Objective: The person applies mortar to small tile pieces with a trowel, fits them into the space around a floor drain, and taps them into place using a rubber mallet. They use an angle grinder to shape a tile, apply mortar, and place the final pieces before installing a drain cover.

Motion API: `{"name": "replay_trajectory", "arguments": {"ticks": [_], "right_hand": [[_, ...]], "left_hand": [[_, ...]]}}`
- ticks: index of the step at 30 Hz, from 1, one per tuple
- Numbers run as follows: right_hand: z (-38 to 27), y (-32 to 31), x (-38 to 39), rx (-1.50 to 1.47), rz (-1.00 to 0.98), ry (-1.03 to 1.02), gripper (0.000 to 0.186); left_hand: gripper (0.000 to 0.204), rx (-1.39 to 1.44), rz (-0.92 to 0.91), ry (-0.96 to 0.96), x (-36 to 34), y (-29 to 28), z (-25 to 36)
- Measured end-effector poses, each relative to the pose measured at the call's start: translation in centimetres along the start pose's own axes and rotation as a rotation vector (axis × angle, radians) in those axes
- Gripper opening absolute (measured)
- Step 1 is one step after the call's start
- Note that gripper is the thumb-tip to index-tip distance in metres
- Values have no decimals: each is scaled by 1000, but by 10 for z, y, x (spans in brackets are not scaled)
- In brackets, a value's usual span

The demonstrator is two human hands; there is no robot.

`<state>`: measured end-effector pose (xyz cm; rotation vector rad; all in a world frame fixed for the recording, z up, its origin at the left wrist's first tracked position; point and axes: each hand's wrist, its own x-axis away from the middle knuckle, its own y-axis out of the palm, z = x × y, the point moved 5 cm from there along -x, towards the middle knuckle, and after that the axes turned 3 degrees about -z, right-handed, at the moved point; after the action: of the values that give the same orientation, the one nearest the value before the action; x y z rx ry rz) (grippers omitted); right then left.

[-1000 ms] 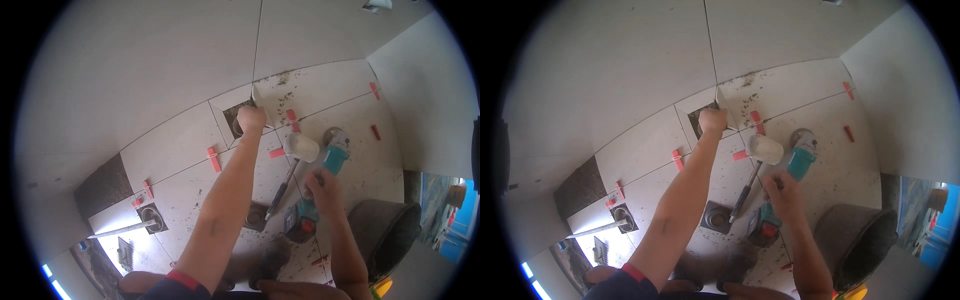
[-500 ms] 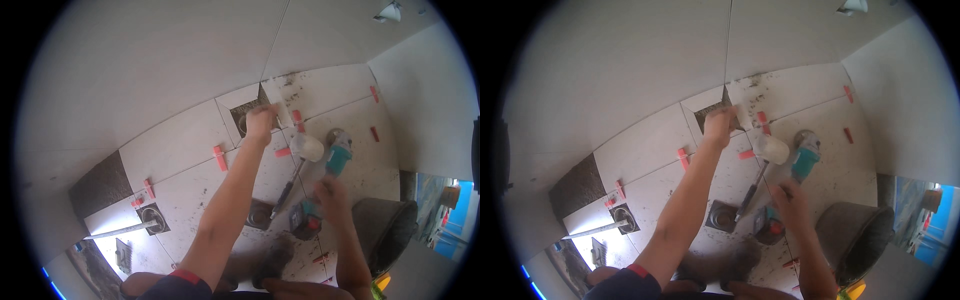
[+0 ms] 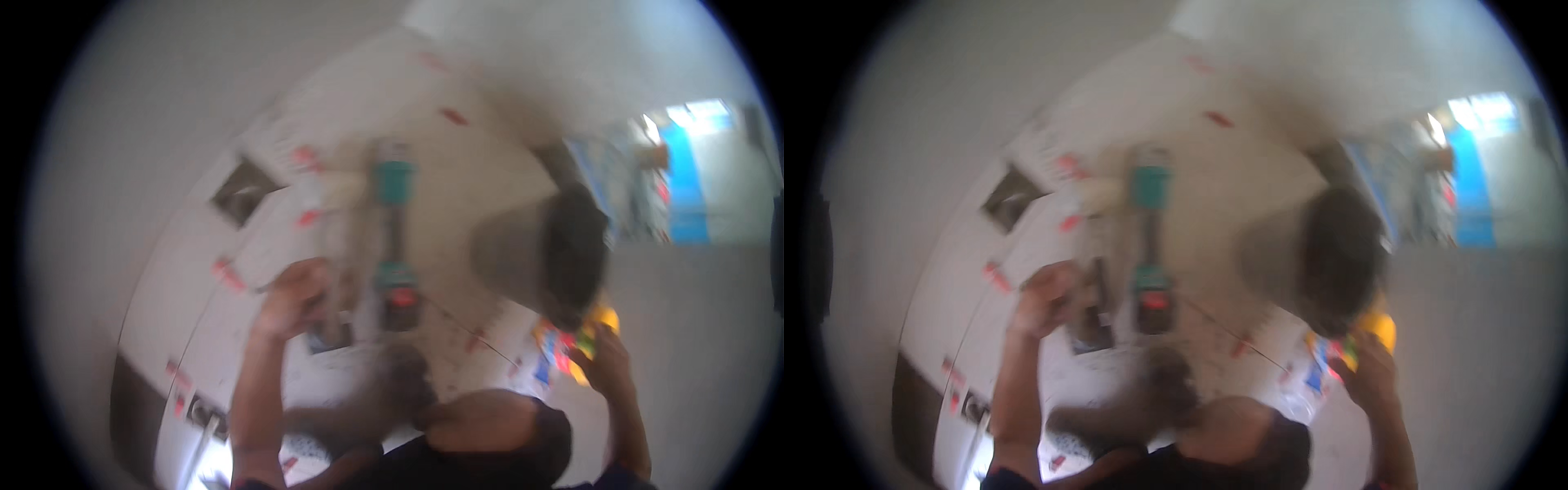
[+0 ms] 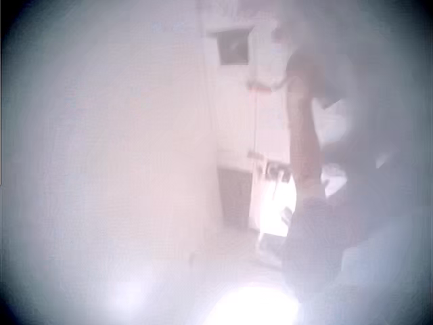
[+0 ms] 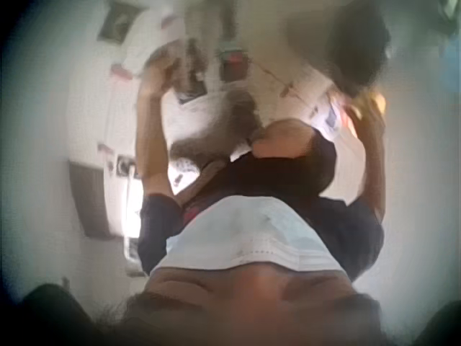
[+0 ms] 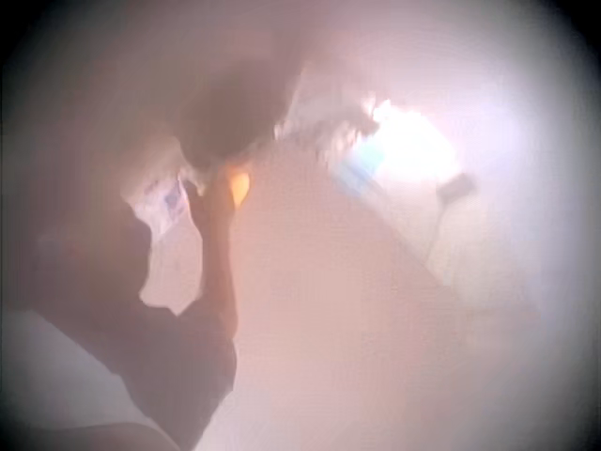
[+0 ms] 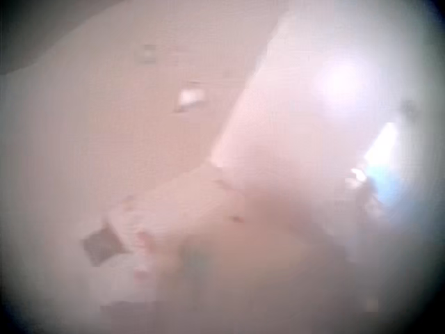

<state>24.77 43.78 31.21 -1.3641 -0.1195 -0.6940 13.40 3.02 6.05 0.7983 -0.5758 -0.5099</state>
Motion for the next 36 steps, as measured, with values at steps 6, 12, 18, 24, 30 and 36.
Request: {"name": "replay_trajectory", "arguments": {"ticks": [6,12,18,24,30,36], "right_hand": [[52,15,3,423,12,15,58],[96,34,-18,424,-187,-31,23],[81,-27,-22,210,153,50,27],[118,0,-14,151,494,139,35],[129,33,-6,-313,442,127,29],[100,51,7,-948,183,-58,28]], "left_hand": [[59,-290,-39,21,-18,65,26],[70,-310,-104,4,-34,126,34],[68,-424,-49,61,-30,162,60],[51,-392,-30,-31,-59,187,36],[36,-300,29,-17,-84,207,15],[25,-782,-22,163,-110,196,9]]}}
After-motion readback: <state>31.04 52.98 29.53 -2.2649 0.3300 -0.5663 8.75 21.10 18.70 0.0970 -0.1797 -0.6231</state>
